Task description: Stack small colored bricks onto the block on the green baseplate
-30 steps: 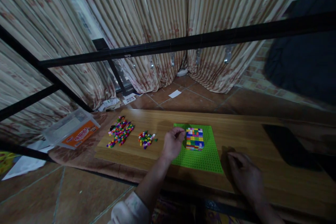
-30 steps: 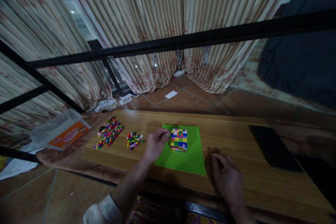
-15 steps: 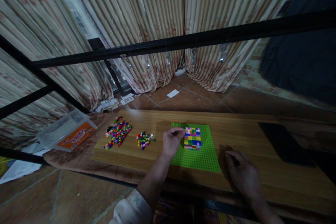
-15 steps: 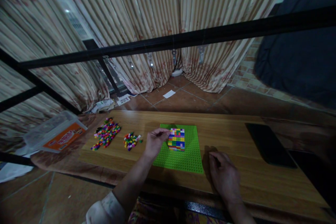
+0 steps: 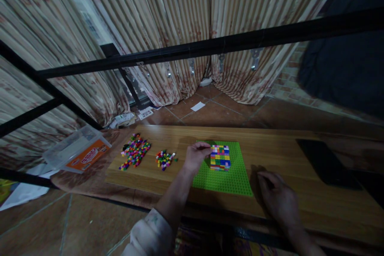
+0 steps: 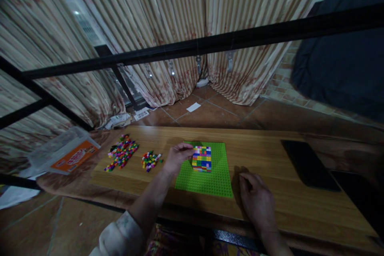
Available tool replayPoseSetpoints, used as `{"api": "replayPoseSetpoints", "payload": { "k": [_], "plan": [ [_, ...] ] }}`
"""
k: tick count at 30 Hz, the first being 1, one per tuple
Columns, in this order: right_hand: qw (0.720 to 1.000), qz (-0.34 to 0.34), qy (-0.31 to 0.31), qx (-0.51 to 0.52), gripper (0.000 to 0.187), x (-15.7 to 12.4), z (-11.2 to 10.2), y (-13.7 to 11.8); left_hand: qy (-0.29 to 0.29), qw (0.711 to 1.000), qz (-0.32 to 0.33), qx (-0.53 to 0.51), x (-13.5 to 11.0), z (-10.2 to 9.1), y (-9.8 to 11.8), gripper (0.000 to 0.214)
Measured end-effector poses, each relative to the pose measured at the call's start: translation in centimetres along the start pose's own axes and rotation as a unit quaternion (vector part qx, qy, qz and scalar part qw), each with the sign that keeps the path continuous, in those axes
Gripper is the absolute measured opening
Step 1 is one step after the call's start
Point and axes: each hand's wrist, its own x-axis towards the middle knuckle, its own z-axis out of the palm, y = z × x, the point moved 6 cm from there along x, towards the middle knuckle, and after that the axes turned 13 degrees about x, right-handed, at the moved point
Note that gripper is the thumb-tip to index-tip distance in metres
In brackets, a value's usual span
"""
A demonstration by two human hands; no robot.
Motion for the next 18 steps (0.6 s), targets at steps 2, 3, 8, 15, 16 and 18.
{"api": "replayPoseSetpoints", "payload": {
  "k": [2, 3, 8, 15, 16, 18],
  "plan": [
    [1.0, 0.001, 0.003, -0.001, 0.038, 0.0, 0.0, 0.0, -0.012, 1.0, -0.004, 0.008, 0.2, 0.0, 0.2, 0.022],
    [1.0, 0.005, 0.002, -0.003, 0.038, 0.0, 0.0, 0.0, -0.015, 1.0, -0.003, 0.016, 0.2, 0.0, 0.2, 0.022],
    [1.0, 0.012, -0.007, -0.013, 0.038, -0.1, 0.2, 0.2, -0.01, 0.999, 0.006, 0.043, 0.6, 0.0, 0.1, 0.018],
    [1.0, 0.005, -0.012, -0.007, 0.04, -0.1, 0.2, 0.5, 0.005, 0.998, 0.033, 0.044, 0.0, -0.2, 0.4, 0.02],
    [1.0, 0.009, -0.016, -0.006, 0.04, -0.1, 0.3, 0.5, 0.009, 0.998, 0.037, 0.043, -0.3, -0.4, 0.5, 0.021],
    [1.0, 0.015, -0.018, -0.008, 0.039, -0.1, 0.2, 0.7, 0.022, 0.998, 0.044, 0.039, -0.9, -1.2, 0.6, 0.022]
  ]
}}
